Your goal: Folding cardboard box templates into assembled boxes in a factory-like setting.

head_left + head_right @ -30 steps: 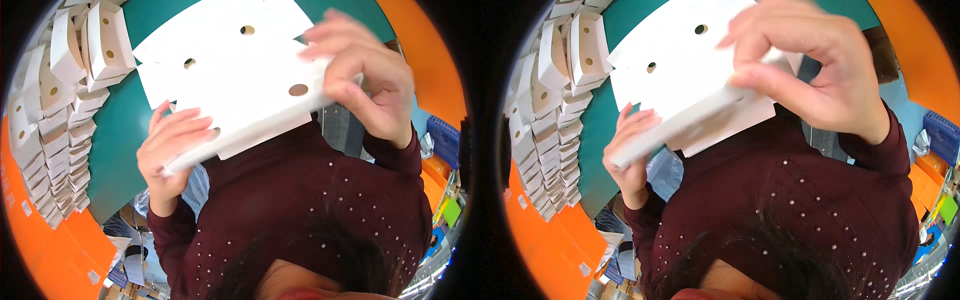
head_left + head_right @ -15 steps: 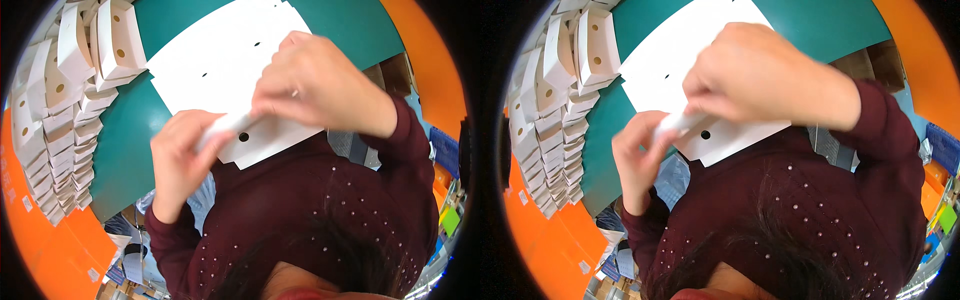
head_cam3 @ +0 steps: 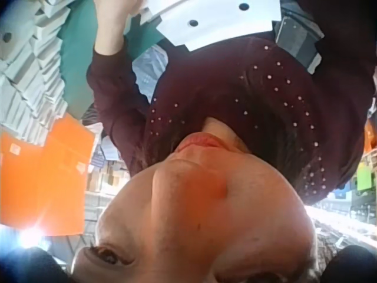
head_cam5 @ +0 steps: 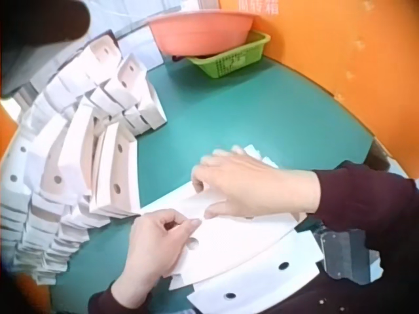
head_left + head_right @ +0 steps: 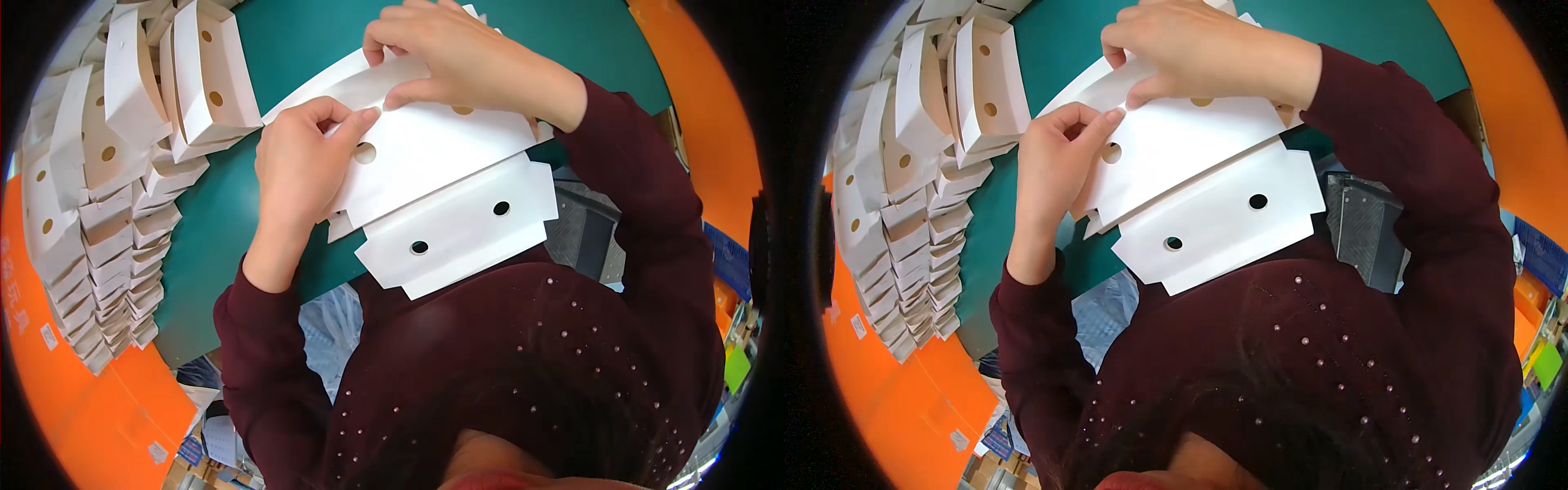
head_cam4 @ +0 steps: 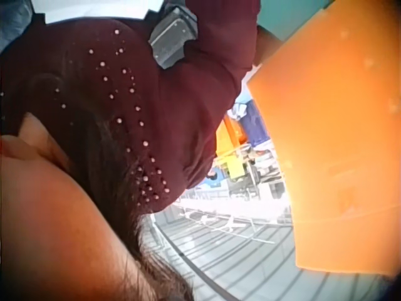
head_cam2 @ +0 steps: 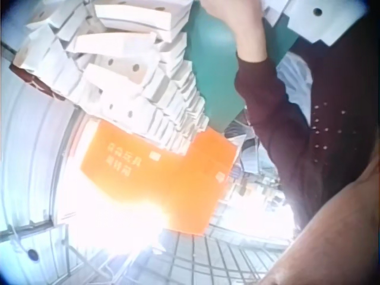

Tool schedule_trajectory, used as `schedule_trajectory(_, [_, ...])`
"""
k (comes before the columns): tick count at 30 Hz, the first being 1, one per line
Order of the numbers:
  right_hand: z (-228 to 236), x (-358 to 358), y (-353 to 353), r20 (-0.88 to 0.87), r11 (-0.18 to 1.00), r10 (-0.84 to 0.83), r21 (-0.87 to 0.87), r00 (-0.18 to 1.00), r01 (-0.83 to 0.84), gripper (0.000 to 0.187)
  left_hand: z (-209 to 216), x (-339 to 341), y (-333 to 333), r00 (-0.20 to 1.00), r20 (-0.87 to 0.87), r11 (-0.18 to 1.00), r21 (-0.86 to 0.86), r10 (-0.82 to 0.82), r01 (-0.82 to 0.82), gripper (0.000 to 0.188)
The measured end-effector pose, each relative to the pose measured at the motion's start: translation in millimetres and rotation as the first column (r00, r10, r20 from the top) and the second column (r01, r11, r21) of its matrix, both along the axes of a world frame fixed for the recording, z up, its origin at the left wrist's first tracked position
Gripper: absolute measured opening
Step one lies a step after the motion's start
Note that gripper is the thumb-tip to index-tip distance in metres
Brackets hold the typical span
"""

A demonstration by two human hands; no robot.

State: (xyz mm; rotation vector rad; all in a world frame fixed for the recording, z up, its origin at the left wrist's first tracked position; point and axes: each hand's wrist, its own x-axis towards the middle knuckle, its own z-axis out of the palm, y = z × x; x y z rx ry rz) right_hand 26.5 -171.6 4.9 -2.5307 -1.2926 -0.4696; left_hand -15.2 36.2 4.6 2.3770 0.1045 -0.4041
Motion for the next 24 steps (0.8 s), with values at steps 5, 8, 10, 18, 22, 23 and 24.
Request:
schedule_trajectory(5, [32.6, 28.5, 10.5, -0.832, 0.981, -0.095, 0.016, 0.546, 0.196, 0.021, -4.3, 10.9, 2.8, 0.995, 0.084, 0.998, 0.039, 0.053, -0.056, 0.031])
schedule_trajectory(8, [24.7, 35.6, 10.4, -0.872, 0.975, -0.125, -0.019, 0.472, 0.222, 0.021, -5.1, 22.3, 3.4, 1.0, 0.01, 0.998, 0.055, 0.03, -0.03, 0.03])
schedule_trajectory(10, [23.0, 36.3, 8.7, -0.825, 0.983, -0.099, 0.005, 0.556, 0.184, 0.022, -3.0, 24.5, 4.5, 1.0, -0.018, 0.996, 0.091, 0.013, -0.011, 0.03])
schedule_trajectory(18, [-5.1, 34.0, 10.3, -0.507, 0.981, 0.037, 0.183, 0.861, 0.066, 0.02, -4.4, 21.0, -1.0, 0.996, 0.04, 0.997, 0.0, 0.081, -0.081, 0.03])
schedule_trajectory(22, [42.8, 27.4, 6.8, -0.897, 0.974, -0.092, 0.009, 0.433, 0.226, 0.022, -3.0, 15.9, 0.9, 0.99, 0.082, 0.992, -0.04, 0.119, -0.116, 0.027])
schedule_trajectory(23, [43.3, 28.8, 3.1, -0.875, 0.984, -0.073, 0.017, 0.478, 0.18, 0.022, -1.3, 13.1, -2.8, 0.984, 0.15, 0.995, 0.005, 0.097, -0.099, 0.025])
schedule_trajectory(24, [44.2, 29.6, 1.0, -0.852, 0.991, -0.05, 0.023, 0.522, 0.133, 0.024, 0.3, 10.0, -5.8, 0.974, 0.216, 0.995, 0.052, 0.073, -0.086, 0.023])
